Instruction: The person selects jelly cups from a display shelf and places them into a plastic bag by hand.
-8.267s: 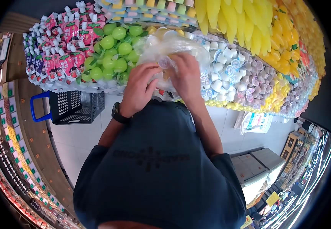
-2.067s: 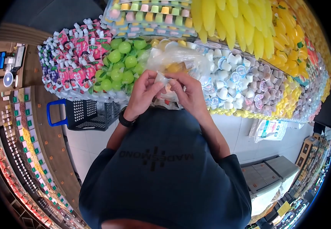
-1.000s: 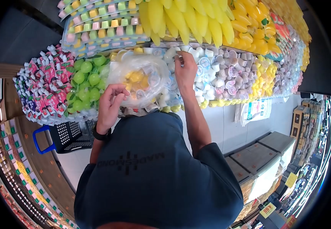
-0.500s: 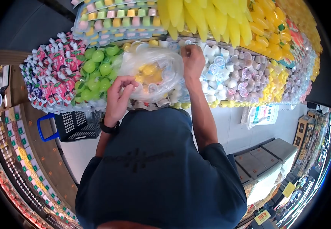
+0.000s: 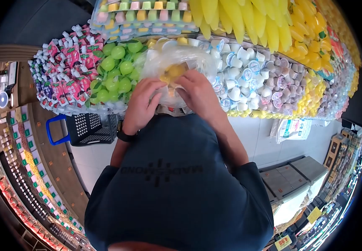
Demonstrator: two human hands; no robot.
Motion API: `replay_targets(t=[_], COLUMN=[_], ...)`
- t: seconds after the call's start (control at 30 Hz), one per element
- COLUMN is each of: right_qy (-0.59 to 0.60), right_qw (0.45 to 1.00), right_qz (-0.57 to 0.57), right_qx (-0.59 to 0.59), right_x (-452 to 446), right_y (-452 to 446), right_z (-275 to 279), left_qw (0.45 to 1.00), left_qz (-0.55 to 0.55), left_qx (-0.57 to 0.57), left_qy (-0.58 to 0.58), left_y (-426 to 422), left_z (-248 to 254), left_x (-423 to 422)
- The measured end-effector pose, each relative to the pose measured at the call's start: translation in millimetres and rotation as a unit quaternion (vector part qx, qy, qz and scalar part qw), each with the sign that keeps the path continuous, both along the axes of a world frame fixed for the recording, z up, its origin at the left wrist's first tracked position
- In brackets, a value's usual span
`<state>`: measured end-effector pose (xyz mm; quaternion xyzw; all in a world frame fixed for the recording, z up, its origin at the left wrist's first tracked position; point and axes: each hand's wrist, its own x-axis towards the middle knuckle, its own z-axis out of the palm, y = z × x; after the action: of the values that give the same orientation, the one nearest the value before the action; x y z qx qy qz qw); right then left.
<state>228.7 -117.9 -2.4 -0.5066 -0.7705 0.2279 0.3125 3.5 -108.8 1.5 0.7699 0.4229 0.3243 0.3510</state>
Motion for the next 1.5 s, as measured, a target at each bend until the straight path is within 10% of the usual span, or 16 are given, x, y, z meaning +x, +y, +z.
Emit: replay_targets(t=[0.73, 0.97, 1.5], right_qy=[-0.112, 0.055, 0.215], right_qw=[0.990, 0.997, 0.973], right_qz=[0.080, -0.045, -0.030], right_qx=[-0.021, -0.029, -0.076], right_x=[-36.5, -17.1, -19.2], right_y=[13.5, 10.9, -0.9], right_z=[-30.9, -5.9, 28.4], left_qw=[0.992, 0.992, 0.940], left_qz=[0.090, 0.068, 0.030], left_qx=[-0.013, -0.003, -0.225], left_qy=[0.093, 0.105, -0.255], left_y=[-16.1, -14.4, 1.6], left_z=[-4.6, -8.6, -3.6], left_x=[-10.0, -11.5, 8.6])
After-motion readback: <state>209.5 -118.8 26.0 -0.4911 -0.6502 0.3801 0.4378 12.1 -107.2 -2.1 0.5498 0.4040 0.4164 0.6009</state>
